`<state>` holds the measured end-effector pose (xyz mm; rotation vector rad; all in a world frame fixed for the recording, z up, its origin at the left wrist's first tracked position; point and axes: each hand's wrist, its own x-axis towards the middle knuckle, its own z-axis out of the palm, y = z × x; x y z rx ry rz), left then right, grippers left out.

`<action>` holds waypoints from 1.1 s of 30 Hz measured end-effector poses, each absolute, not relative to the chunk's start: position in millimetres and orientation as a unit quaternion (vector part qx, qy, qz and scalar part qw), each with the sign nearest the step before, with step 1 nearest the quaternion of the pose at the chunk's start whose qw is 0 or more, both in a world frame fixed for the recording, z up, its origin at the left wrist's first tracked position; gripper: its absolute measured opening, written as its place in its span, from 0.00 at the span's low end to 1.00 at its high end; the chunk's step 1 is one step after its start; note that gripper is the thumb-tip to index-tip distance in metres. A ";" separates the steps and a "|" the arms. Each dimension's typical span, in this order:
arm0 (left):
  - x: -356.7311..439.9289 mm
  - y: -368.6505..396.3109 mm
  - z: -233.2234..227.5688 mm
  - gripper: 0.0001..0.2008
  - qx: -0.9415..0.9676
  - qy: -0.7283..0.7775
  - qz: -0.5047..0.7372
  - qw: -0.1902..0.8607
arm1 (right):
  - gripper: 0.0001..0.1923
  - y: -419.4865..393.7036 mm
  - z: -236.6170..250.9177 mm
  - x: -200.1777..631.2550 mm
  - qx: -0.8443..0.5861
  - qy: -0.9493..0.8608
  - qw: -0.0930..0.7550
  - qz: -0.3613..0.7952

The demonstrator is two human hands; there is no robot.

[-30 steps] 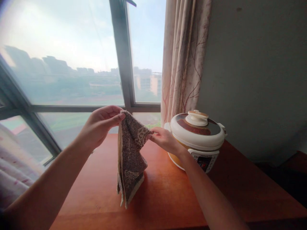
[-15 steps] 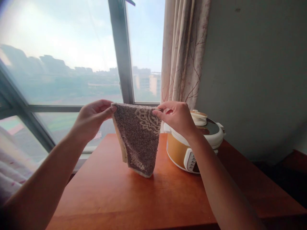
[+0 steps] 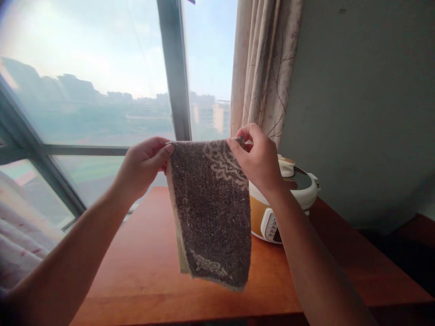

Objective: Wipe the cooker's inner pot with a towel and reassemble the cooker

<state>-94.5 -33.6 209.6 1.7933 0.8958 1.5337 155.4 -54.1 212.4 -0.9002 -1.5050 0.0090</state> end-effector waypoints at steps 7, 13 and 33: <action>-97.3 -36.8 203.1 0.12 0.683 0.325 0.578 0.306 | 0.14 -58.3 196.7 159.0 -0.391 -0.656 0.643 0.052; -106.0 -50.8 201.0 0.08 0.685 0.301 0.576 0.329 | 0.13 -73.4 185.8 157.5 -0.387 -0.655 0.640 0.109; -113.2 21.7 127.1 0.17 0.658 0.428 0.515 0.345 | 0.07 20.4 104.7 130.9 -0.519 -0.659 0.537 0.089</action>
